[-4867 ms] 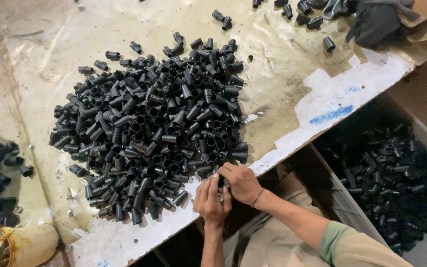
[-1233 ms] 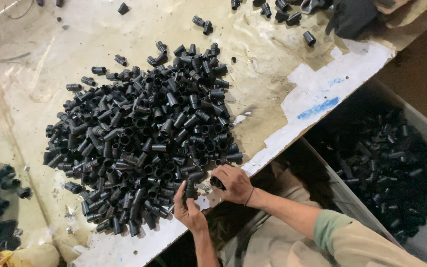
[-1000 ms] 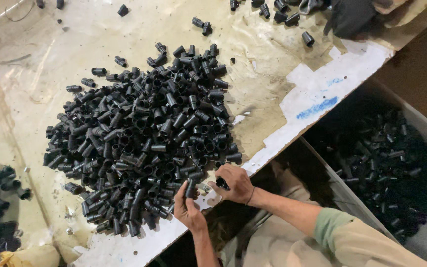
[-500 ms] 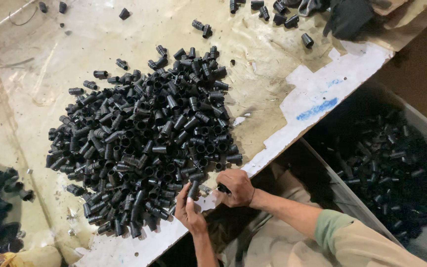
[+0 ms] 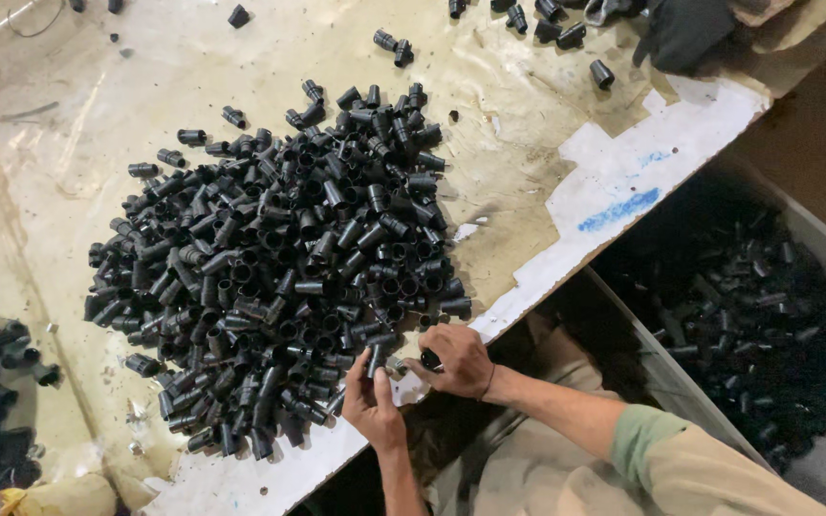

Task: The person sits at a workbench with a large pile of black plastic pipe fittings. They pick up fittings one at a time, turn and press them together with both hands, then drop them into the plastic bins below the table, working through the pile.

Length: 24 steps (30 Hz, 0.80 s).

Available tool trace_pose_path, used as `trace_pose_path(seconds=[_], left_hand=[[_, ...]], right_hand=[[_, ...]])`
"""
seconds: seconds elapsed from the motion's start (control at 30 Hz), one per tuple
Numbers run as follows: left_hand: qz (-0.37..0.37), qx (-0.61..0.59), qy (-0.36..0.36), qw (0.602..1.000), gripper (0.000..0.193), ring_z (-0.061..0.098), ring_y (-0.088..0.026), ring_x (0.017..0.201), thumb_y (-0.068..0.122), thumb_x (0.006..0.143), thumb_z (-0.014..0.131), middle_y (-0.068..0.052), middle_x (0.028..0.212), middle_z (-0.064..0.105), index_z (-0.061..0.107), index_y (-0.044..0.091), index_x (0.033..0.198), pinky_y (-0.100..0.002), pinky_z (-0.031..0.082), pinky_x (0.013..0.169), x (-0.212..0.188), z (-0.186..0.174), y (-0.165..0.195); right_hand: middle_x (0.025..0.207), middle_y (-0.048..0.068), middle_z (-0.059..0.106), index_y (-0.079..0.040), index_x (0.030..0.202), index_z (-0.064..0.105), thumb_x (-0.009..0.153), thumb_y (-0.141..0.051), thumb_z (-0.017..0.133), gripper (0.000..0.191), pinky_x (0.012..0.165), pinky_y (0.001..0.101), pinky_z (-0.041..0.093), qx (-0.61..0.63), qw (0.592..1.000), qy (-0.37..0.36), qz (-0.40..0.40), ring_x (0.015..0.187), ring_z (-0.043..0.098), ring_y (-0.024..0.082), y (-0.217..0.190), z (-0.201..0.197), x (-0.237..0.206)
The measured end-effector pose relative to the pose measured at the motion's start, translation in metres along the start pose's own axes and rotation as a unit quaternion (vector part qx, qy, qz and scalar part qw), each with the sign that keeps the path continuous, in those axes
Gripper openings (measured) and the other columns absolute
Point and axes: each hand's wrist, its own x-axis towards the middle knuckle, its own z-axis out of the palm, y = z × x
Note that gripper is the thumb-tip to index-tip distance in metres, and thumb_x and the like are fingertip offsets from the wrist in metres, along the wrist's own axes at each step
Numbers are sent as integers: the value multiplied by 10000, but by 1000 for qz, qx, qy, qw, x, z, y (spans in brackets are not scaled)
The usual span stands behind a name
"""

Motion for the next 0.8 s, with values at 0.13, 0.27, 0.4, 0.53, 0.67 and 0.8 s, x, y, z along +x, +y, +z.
trace_pose_path(seconds=[0.13, 0.27, 0.4, 0.53, 0.67, 0.8], left_hand=[[35, 42, -4, 999, 345, 660, -106, 841, 66, 926, 680, -55, 1040, 690, 653, -12, 1262, -236, 531, 755, -2, -1, 3], [81, 64, -42, 994, 316, 680, -130, 908, 66, 887, 745, -69, 1032, 694, 657, -7, 1182, -259, 544, 843, 0, -2, 5], [75, 99, -64, 990, 293, 678, -129, 856, 41, 863, 725, -73, 989, 744, 728, -4, 1152, -256, 527, 788, 2, -3, 9], [53, 109, -70, 990, 281, 655, -121, 773, 36, 867, 715, -68, 942, 750, 752, 0, 1142, -245, 504, 698, 3, -2, 17], [73, 110, -89, 987, 254, 688, -121, 757, 44, 886, 707, -70, 921, 737, 748, 3, 1133, -242, 530, 698, 3, 3, 23], [63, 142, -93, 983, 235, 697, -126, 706, 62, 869, 729, -75, 866, 731, 758, 13, 1097, -245, 532, 649, 4, 7, 27]], right_hand=[[736, 88, 565, -65, 897, 570, 867, -265, 850, 346, 582, 404, 470, -1, 1000, -16, 10, 648, 605, 298, 0, 0, 0], [792, 94, 620, -71, 917, 608, 856, -225, 819, 268, 611, 395, 498, -8, 1000, -26, 2, 689, 632, 297, -2, -2, 3], [797, 87, 633, -90, 882, 630, 823, -219, 791, 215, 630, 397, 510, -21, 998, -52, 2, 719, 648, 292, -4, -2, 6], [776, 79, 620, -93, 848, 624, 830, -236, 787, 218, 629, 406, 505, -29, 997, -70, 3, 719, 643, 291, -4, -2, 6], [794, 85, 625, -84, 876, 628, 811, -283, 767, 251, 635, 416, 500, -16, 996, -86, -3, 730, 644, 302, -1, -2, 5], [802, 92, 621, -76, 890, 614, 836, -362, 766, 329, 638, 423, 493, -20, 996, -91, 0, 736, 643, 308, -1, -3, 4]])
